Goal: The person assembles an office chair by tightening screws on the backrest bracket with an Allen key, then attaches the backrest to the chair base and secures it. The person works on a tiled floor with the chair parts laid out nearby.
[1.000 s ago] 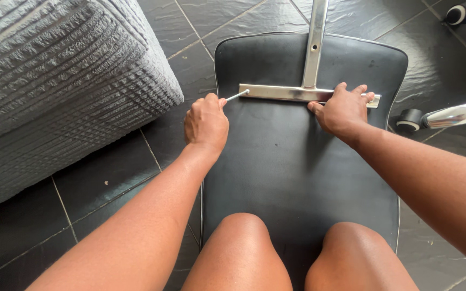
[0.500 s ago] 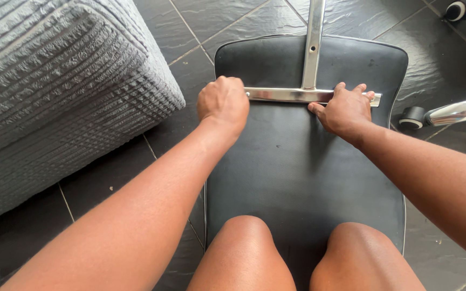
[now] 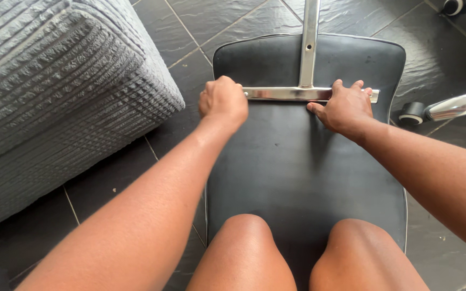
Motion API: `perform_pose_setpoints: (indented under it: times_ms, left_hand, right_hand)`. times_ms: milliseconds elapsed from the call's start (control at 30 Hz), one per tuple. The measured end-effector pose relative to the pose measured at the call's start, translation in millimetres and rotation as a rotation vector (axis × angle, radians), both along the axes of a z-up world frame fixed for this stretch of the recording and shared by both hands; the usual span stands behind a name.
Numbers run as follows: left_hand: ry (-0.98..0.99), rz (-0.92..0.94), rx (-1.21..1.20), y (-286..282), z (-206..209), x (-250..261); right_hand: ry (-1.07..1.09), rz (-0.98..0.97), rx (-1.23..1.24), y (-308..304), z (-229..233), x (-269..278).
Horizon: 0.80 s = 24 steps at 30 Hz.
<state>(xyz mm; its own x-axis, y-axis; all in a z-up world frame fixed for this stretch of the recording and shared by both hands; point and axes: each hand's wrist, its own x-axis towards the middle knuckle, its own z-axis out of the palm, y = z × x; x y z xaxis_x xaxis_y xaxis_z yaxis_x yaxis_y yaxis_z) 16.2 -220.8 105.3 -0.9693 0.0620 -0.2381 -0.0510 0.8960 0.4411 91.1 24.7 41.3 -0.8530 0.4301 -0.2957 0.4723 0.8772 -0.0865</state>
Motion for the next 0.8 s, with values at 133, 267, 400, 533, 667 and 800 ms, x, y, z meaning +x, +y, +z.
perform_pose_setpoints:
  times_ms: [133,267,400,533,667,800]
  left_hand:
    - [-0.020,-0.113,0.041,-25.2,-12.3,-15.9]
    - [-0.391,-0.012,0.398,-53.3,-34.2,-27.8]
    - [-0.537,-0.028,0.750,-60.5,-46.6,-40.2]
    - [-0.490,-0.105,0.577,-75.1,-41.4,-34.3]
    - [-0.472,-0.269,0.328,-68.7,-17.2,-37.3]
    - [-0.307,-0.297,0.344,-44.7,-2.0,-37.8]
  right_hand:
    - [0.104,0.028,0.083,1.1,-2.1,-4.4]
    - [0.199,-0.060,0.056,-19.6,6.9,-0.6]
    - [0.481,-0.111,-0.336,-84.8,20.2,-11.1]
    - [0.152,-0.631,-1.449,-154.8,15.2,-39.6]
    - [0.065,-0.964,-1.727,-166.7,-14.8,-75.6]
    - [0.015,-1.106,-2.062,-158.6,-57.0,-111.9]
